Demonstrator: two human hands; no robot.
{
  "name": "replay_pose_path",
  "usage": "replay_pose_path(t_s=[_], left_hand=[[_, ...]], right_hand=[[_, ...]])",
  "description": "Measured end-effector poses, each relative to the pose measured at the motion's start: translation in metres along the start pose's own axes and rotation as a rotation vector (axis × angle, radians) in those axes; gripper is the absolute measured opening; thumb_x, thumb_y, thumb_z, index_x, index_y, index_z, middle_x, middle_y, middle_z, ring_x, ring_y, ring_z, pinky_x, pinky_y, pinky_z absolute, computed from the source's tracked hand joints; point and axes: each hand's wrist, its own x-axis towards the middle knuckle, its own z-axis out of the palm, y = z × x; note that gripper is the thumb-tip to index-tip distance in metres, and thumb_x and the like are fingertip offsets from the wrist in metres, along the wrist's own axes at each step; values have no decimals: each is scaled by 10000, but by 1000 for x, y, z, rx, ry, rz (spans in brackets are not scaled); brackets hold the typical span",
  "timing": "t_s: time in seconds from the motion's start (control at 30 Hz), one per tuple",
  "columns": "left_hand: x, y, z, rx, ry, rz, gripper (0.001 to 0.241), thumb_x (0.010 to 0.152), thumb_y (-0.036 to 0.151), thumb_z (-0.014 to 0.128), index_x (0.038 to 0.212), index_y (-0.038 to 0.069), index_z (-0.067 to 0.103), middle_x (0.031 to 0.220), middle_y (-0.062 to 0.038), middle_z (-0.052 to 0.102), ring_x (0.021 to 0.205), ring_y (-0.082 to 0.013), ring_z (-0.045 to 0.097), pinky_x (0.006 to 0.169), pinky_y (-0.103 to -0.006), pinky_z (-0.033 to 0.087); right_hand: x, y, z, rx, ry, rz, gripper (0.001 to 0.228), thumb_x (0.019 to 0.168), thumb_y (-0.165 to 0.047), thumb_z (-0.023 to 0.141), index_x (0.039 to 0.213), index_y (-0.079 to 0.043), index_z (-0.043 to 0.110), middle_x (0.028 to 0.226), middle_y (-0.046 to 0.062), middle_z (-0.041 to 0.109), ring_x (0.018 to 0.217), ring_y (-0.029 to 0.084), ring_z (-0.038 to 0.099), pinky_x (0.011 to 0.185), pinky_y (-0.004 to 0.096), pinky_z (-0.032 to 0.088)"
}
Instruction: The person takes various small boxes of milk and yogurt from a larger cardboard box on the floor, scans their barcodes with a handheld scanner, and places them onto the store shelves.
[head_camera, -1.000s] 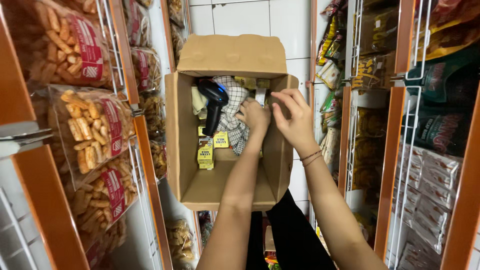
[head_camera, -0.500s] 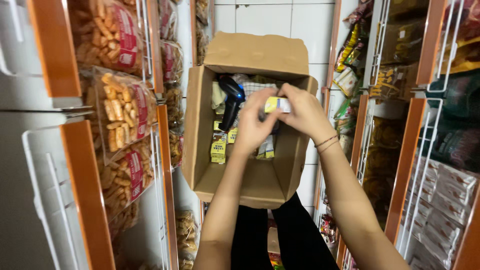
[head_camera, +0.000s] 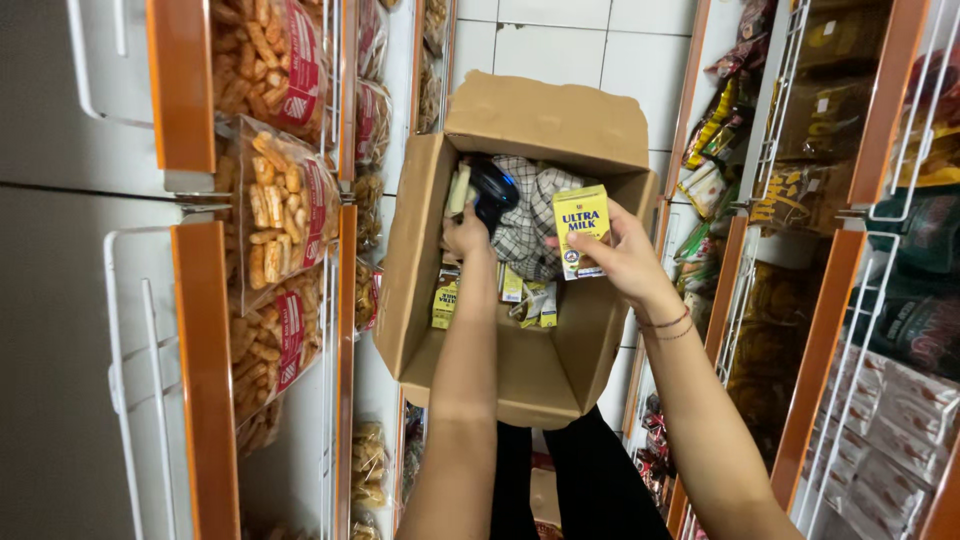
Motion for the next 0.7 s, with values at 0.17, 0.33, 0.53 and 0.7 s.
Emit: replay_pose_path(t_s=[0.17, 0.33, 0.53, 0.7], left_hand=[[-49, 6, -27, -484, 78, 253, 420, 928, 325, 688, 1218, 25, 646, 1140, -167, 719, 1074, -318, 609, 923, -547, 454], [-138, 25, -118, -802, -216, 707, 232, 964, 85, 685, 1107, -66, 582, 1036, -186, 710, 915, -216, 680, 820, -328, 567], [-270, 112, -260, -636, -539, 1114, 686, 837, 78, 755, 1436, -43, 441, 1443, -260, 498, 1353, -361, 520, 1141, -447, 443], [-325, 131, -335, -214, -113, 1439, 529, 937, 138, 708, 1446, 58, 592, 1585, -258, 456, 1496, -477, 452, 1304, -566, 288]], right_hand=[[0, 3, 5, 132, 26, -25, 419, 963, -23, 592, 1373, -42, 505, 1175, 130, 730, 1033, 265, 746, 803, 344, 631], [-9, 1, 12, 174, 52, -37, 467, 951, 1, 592, 1373, -36, 397, 1185, 192, 665, 1030, 306, 724, 877, 426, 642], [-70, -40, 54, 93, -107, -365, 543, 1119, -266, 407, 1588, -8, 317, 1602, 150, 426, 1496, 249, 403, 1246, 362, 315], [-134, -91, 88, 80, -162, -439, 628, 1130, -366, 373, 1629, -11, 237, 1693, 122, 297, 1545, 241, 334, 1266, 372, 300]])
